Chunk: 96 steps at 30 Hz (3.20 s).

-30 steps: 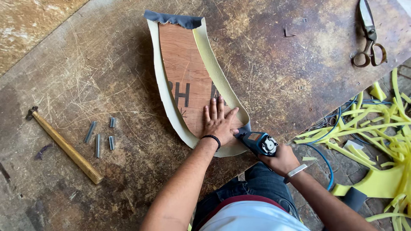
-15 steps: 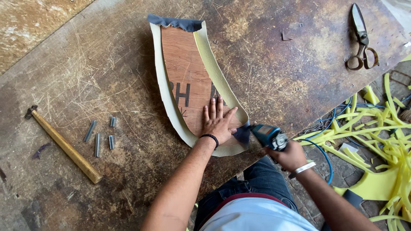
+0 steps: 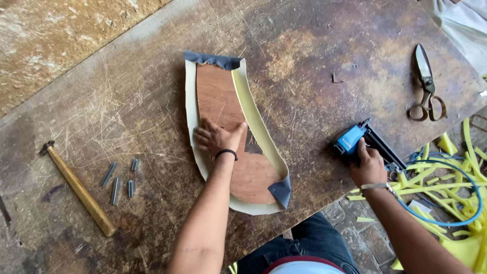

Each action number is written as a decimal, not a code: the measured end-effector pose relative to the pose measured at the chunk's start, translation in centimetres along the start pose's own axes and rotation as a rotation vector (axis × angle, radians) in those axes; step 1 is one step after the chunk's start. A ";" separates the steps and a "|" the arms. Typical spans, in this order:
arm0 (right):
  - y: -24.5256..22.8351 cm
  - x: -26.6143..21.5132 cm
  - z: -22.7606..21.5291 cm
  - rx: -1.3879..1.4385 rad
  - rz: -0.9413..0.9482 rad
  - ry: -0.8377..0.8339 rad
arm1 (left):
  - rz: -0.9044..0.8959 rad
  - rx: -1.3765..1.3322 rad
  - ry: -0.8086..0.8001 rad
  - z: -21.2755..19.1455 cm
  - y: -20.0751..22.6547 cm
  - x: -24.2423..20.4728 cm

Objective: The person staples dark fabric onto a curved wooden board using a pneumatic staple gun. They stretch and align the fabric along the edges, then flip the board to staple the opposite side, securing the material in place.

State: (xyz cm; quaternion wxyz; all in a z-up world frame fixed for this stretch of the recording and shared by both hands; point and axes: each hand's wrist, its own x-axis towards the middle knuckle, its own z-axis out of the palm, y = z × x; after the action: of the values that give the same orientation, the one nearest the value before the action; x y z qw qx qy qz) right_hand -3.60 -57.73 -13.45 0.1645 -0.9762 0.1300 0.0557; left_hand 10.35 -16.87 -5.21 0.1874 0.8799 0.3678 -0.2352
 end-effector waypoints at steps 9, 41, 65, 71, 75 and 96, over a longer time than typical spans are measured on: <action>-3.1 0.0 -4.7 0.170 -0.049 -0.021 | 0.201 0.330 -0.195 0.0 2.2 -2.0; -12.3 6.8 1.7 1.029 0.891 -0.913 | 0.967 0.668 -0.095 11.5 6.1 -5.2; -2.1 2.5 -4.0 0.172 0.070 -0.098 | 1.056 0.508 -0.131 13.6 4.1 -8.0; 2.7 -5.4 -5.7 0.145 0.207 -0.300 | 1.161 0.500 -0.106 16.3 2.1 -12.4; 1.3 -15.4 -5.9 0.606 0.249 -0.228 | 1.119 0.463 -0.051 17.0 2.2 -13.1; -3.3 -12.6 -3.0 0.470 0.270 -0.290 | 1.064 0.669 0.016 19.1 1.5 -13.9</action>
State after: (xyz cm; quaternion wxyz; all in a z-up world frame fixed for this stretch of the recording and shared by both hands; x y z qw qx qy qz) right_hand -14.64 -52.77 -7.69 0.3940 -0.8670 0.2431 0.1844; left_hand -2.42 -35.20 -12.98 -0.0095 0.9552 -0.2124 -0.2057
